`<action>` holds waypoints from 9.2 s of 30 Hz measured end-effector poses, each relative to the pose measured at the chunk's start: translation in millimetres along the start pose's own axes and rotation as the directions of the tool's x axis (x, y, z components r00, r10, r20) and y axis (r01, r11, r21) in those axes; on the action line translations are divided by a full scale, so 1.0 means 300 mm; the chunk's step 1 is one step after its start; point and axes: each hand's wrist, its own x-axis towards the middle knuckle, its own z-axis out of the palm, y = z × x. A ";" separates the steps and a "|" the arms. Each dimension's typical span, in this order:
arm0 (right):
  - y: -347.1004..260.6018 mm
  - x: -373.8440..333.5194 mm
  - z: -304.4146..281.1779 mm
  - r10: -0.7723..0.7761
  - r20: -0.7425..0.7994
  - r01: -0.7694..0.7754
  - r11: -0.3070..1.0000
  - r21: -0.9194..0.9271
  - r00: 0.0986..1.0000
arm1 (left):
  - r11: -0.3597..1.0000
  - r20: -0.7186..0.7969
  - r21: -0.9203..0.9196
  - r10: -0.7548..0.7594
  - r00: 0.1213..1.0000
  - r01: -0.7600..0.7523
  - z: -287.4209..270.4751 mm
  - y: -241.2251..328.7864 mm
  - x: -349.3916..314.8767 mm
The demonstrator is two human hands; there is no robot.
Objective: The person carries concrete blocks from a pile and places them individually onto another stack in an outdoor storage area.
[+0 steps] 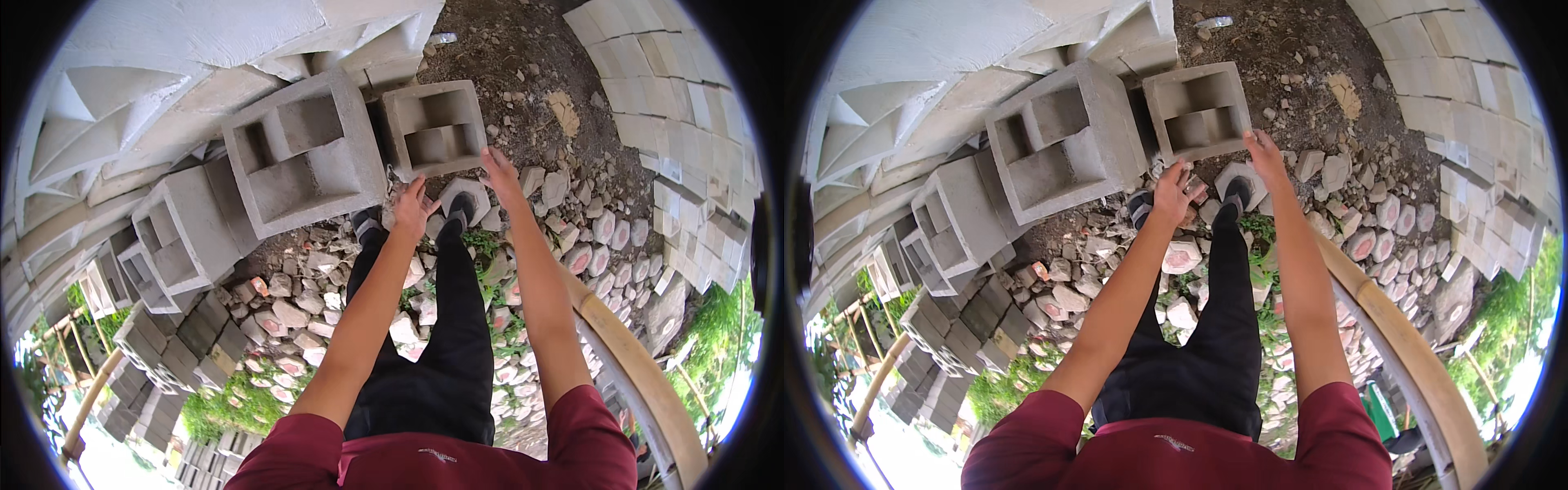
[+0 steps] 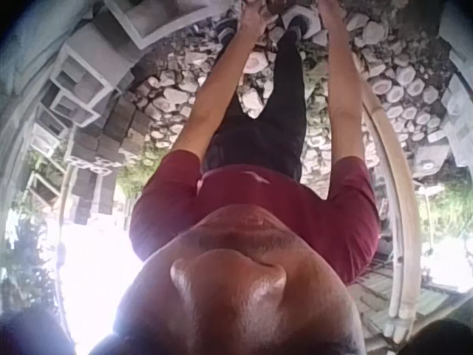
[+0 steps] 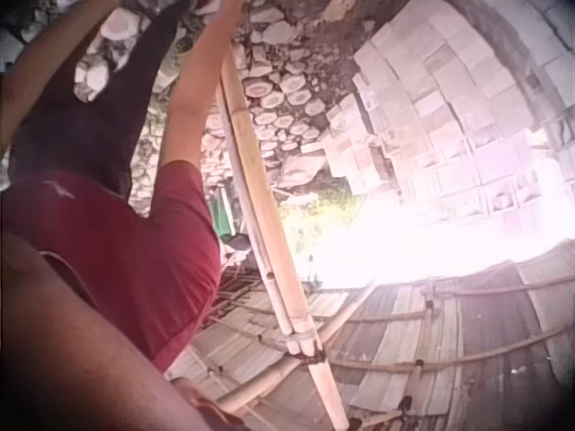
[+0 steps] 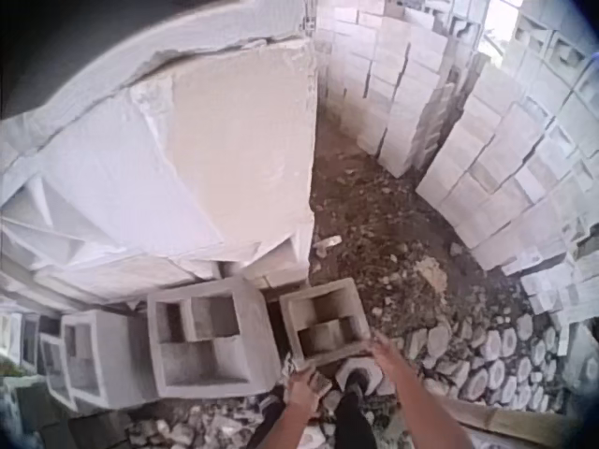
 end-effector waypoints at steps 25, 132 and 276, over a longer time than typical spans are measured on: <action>1.268 -0.996 0.179 0.264 -0.442 -0.088 0.921 0.379 0.858 | 0.318 0.091 0.948 -0.368 0.925 0.034 -0.422 -0.516 -0.253; 2.883 -4.265 -3.528 0.473 -0.862 0.526 0.788 0.321 -0.181 | 0.032 0.005 0.400 -0.999 -0.033 -0.916 0.164 -5.435 -3.078; 5.246 -5.183 -7.722 -0.375 -0.218 0.433 0.766 0.475 0.901 | 0.343 0.589 0.782 -0.135 0.797 -0.520 -0.042 -9.442 -4.067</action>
